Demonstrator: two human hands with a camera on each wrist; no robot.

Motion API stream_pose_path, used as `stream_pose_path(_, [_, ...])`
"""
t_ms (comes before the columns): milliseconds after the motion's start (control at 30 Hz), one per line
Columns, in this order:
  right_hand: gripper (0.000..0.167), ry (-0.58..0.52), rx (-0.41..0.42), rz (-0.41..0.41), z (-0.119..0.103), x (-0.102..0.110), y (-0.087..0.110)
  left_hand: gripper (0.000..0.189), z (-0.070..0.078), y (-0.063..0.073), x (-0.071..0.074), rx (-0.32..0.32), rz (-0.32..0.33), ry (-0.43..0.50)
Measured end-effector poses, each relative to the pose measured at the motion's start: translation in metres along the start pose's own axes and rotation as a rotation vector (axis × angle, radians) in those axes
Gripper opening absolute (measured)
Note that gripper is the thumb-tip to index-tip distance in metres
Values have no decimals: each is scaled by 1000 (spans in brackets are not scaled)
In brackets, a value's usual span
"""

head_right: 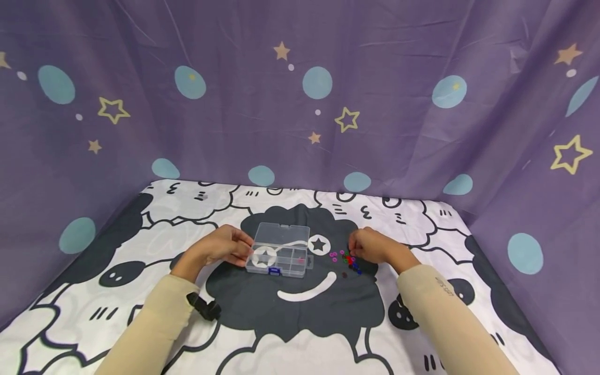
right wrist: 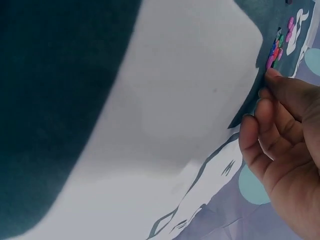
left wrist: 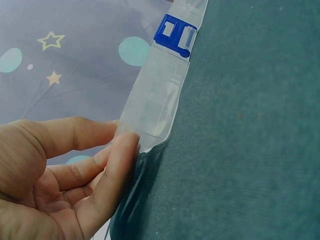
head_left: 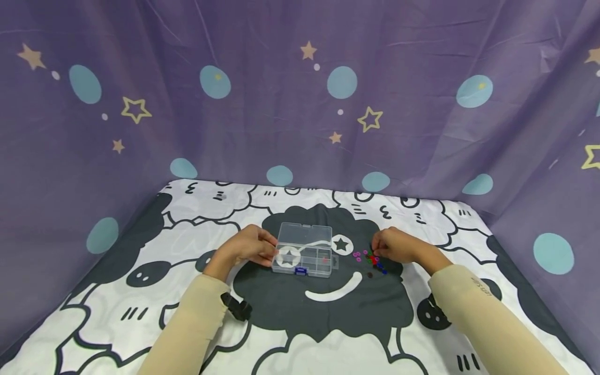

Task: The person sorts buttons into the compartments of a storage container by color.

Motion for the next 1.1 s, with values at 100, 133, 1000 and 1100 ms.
stream_pose_path(100, [7, 12, 10, -9, -2, 0, 1, 31, 0, 0, 0, -6, -1, -5])
stream_pose_path(133, [7, 13, 13, -11, -2, 0, 1, 31, 0, 0, 0, -6, -2, -6])
stream_pose_path(1000, [26, 1, -19, -86, -8, -3, -4, 29, 1, 0, 1, -1, 3, -10])
stream_pose_path(1100, [31, 12, -25, -107, -9, -5, -6, 29, 0, 0, 1, 7, 3, -8])
Point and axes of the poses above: each hand's wrist, its own y-axis away from the middle knuckle, its own x-axis out of the back of the hand, z = x × y, the point moved 7 cm from there along -y, towards the middle knuckle, and after that the axes turned 12 degrees about x, right-handed, at the moved point
